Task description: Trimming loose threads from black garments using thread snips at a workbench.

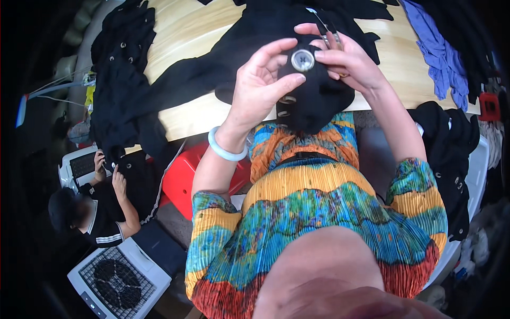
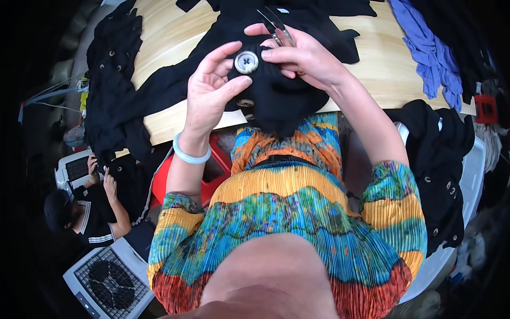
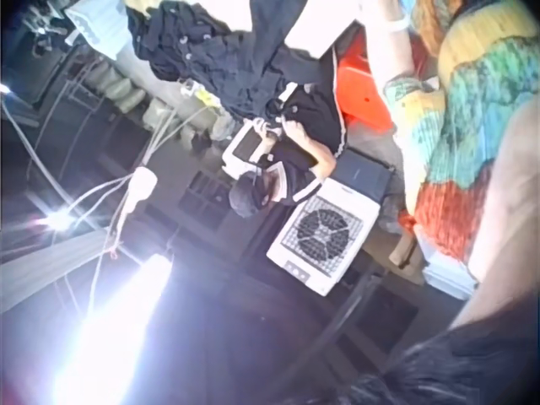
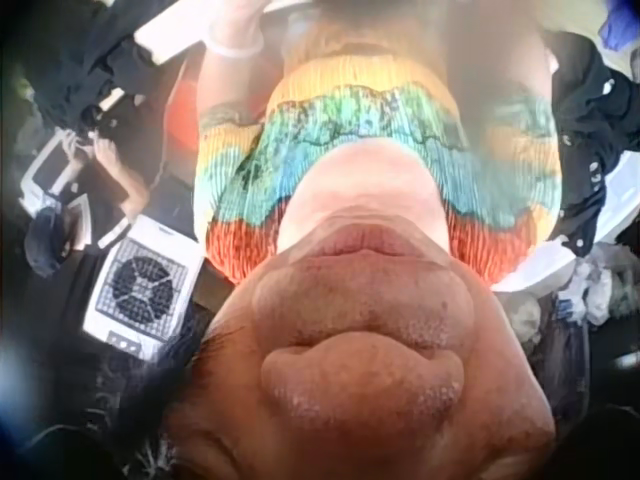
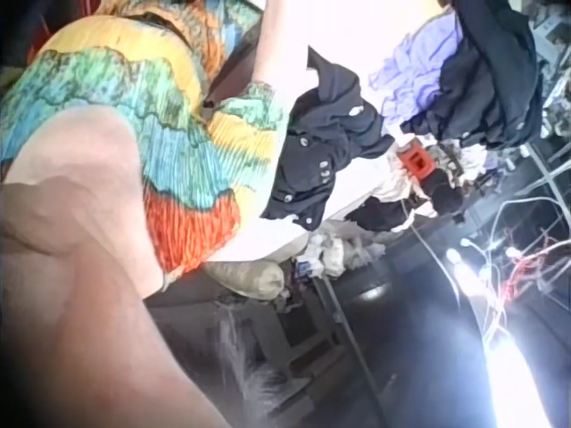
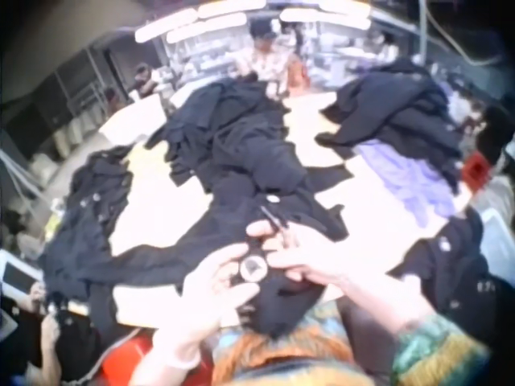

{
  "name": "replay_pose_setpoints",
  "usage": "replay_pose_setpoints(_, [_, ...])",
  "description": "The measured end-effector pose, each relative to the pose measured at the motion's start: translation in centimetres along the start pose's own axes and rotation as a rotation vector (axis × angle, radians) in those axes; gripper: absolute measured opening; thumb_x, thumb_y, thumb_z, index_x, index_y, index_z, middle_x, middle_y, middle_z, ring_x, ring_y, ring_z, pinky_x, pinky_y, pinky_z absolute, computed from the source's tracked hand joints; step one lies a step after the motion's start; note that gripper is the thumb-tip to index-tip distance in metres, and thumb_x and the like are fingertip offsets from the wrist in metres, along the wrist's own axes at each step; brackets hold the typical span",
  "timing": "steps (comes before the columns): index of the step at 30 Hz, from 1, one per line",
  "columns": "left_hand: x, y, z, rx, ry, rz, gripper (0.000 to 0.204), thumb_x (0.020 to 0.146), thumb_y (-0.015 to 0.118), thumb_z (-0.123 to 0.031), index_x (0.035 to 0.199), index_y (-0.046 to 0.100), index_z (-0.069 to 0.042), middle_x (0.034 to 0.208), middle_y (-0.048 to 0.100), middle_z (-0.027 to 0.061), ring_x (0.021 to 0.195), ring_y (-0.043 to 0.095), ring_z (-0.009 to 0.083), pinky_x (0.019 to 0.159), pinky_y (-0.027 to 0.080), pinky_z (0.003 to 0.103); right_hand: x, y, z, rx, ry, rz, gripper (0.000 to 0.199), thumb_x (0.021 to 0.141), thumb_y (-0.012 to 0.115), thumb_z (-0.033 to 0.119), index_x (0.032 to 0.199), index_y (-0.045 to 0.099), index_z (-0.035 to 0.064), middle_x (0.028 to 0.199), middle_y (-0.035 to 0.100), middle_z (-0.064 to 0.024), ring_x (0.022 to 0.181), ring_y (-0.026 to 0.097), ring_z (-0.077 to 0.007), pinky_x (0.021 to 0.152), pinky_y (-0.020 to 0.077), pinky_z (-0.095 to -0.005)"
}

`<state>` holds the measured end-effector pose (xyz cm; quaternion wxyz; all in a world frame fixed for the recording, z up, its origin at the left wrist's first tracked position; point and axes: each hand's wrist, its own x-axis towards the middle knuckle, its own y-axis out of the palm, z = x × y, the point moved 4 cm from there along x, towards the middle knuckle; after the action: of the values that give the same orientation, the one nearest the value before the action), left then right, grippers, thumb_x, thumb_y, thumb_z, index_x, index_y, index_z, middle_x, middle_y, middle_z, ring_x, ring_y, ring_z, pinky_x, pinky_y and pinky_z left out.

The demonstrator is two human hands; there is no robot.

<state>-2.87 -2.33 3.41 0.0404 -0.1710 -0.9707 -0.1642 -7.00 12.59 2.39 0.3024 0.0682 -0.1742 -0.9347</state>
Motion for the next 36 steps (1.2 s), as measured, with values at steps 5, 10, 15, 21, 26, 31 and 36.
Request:
replay_pose_setpoints(5, [-0.3, 0.0, -0.2, 0.115, 0.122, -0.048, 0.037, 0.074, 0.059, 0.006, 0.109, 0.05, 0.003, 0.094, 0.059, 0.0084, 0.086, 0.056, 0.0124, 0.077, 0.047, 0.022, -0.7, 1.1, 2.3, -0.434, -0.193, 0.009, 0.052, 0.074, 0.057, 0.01, 0.123, 0.04, 0.0058, 0.078, 0.054, 0.0031, 0.058, 0.042, -0.0006, 0.046, 0.0302, -0.0137])
replay_pose_setpoints(10, [-0.5, 0.0, -0.4, 0.366, 0.244, -0.084, 0.03, 0.074, 0.06, 0.006, 0.104, 0.056, 0.003, 0.092, 0.059, 0.0082, 0.081, 0.056, 0.0096, 0.071, 0.047, 0.019, -0.6, 0.9, 2.3, -0.424, -0.167, 0.025, 0.047, 0.074, 0.059, 0.01, 0.119, 0.044, 0.0092, 0.078, 0.054, 0.0039, 0.06, 0.043, -0.0004, 0.049, 0.0316, -0.014])
replay_pose_setpoints(15, [-0.4, 0.0, 1.2, -0.046, 0.125, -0.341, 0.024, 0.075, 0.06, 0.004, 0.098, 0.056, 0.006, 0.092, 0.06, 0.0113, 0.082, 0.058, 0.013, 0.075, 0.049, 0.023, -0.3, 0.8, 1.9, -0.403, -0.2, -0.057, 0.043, 0.076, 0.058, 0.013, 0.117, 0.046, 0.0105, 0.076, 0.053, 0.0046, 0.059, 0.043, -0.0004, 0.048, 0.032, -0.0144])
replay_pose_setpoints(21, [-0.3, 0.4, 2.7, -0.306, 0.041, -0.427, 0.023, 0.075, 0.059, 0.004, 0.098, 0.055, 0.006, 0.09, 0.06, 0.0105, 0.084, 0.057, 0.0132, 0.079, 0.046, 0.023, 0.0, 0.2, 0.9, -0.407, -0.179, -0.124, 0.044, 0.075, 0.056, 0.01, 0.118, 0.045, 0.0089, 0.08, 0.054, 0.0064, 0.058, 0.041, 0.0009, 0.047, 0.0299, -0.0129])
replay_pose_setpoints(26, [-0.3, 0.3, 3.5, -0.32, 0.044, -0.469, 0.022, 0.075, 0.059, 0.003, 0.097, 0.055, 0.006, 0.09, 0.059, 0.0098, 0.083, 0.056, 0.0125, 0.079, 0.044, 0.023, 0.2, 0.0, 0.3, -0.367, -0.202, -0.13, 0.039, 0.077, 0.059, 0.015, 0.114, 0.048, 0.0103, 0.077, 0.051, 0.0056, 0.056, 0.04, 0.0003, 0.047, 0.0312, -0.0135])
replay_pose_setpoints(31, [-0.1, 0.3, 3.7, -0.263, 0.11, -0.536, 0.017, 0.075, 0.061, 0.002, 0.092, 0.058, 0.006, 0.089, 0.059, 0.0086, 0.081, 0.056, 0.0111, 0.078, 0.044, 0.022, 0.1, -0.2, -0.3, -0.327, -0.183, -0.175, 0.038, 0.077, 0.059, 0.015, 0.113, 0.049, 0.0093, 0.078, 0.051, 0.005, 0.055, 0.04, 0.0005, 0.046, 0.0312, -0.0129])
replay_pose_setpoints(36, [-0.1, 0.1, 4.1, -0.183, 0.106, -0.544, 0.014, 0.078, 0.06, -0.001, 0.09, 0.057, 0.004, 0.088, 0.059, 0.0073, 0.08, 0.055, 0.0096, 0.075, 0.044, 0.021, 0.1, -0.3, -0.8, -0.211, -0.145, -0.186, 0.04, 0.077, 0.056, 0.01, 0.116, 0.047, 0.0076, 0.079, 0.049, 0.0059, 0.051, 0.036, 0.0015, 0.045, 0.0291, -0.0121])
